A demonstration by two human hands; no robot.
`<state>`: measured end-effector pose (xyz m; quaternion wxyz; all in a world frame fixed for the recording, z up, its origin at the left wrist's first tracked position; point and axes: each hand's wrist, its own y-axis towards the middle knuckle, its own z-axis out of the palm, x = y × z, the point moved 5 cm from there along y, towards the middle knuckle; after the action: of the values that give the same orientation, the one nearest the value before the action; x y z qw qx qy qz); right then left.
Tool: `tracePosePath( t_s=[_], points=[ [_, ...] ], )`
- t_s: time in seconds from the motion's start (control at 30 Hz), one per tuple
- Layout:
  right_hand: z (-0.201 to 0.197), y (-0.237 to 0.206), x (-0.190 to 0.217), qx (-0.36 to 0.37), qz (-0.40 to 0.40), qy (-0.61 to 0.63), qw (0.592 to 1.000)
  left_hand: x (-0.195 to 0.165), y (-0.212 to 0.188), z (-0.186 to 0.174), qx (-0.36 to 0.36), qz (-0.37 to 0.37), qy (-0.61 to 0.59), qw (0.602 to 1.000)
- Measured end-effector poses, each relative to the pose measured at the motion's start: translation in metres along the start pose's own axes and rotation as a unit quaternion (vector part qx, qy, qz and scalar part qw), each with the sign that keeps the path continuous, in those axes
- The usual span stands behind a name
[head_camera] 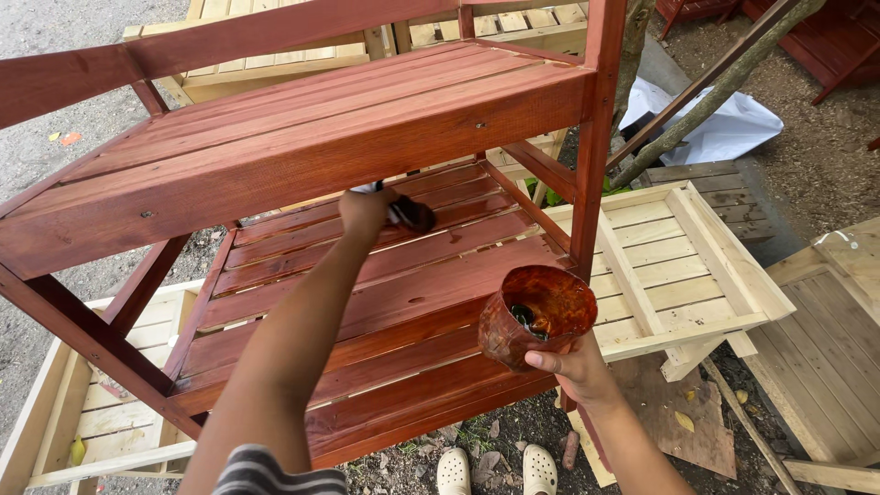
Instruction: The person applies reddish-brown wood stain to a multi-tier wooden shelf unit. They hold a stain container in one hand and wipe the stain onto the shelf slats and frame with a cloth-wrapped applicator, dipping it back into the container and working across different shelves and surfaces.
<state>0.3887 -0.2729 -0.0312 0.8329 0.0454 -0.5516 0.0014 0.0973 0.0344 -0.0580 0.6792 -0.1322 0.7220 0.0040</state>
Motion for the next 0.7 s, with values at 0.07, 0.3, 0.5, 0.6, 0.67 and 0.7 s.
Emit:
tracePosePath(
  t_s=[0.07, 0.3, 0.5, 0.6, 0.67, 0.7],
  points=[
    [0.001, 0.001, -0.001, 0.003, 0.007, -0.004, 1.0, 0.004, 0.001, -0.014, -0.026, 0.006, -0.049, 0.998],
    [0.002, -0.002, -0.005, 0.003, 0.016, -0.011, 1.0, 0.026, 0.007, 0.087, -0.087, -0.049, -0.026, 0.995],
    [0.001, -0.006, -0.01, -0.012, 0.011, 0.001, 1.0, 0.021, 0.014, 0.186, -0.1, 0.007, 0.103, 0.99],
    [-0.001, -0.007, -0.008, -0.013, 0.02, 0.011, 1.0, 0.018, 0.03, 0.168, -0.084, 0.059, 0.246, 0.964],
    [-0.002, -0.004, -0.005, -0.011, 0.015, 0.011, 1.0, 0.014, 0.049, 0.136, -0.043, 0.045, 0.312, 0.948],
    [-0.002, -0.004, -0.004, -0.009, 0.014, 0.012, 1.0, 0.017, 0.056, 0.109, -0.016, 0.009, 0.33, 0.944]
  ],
)
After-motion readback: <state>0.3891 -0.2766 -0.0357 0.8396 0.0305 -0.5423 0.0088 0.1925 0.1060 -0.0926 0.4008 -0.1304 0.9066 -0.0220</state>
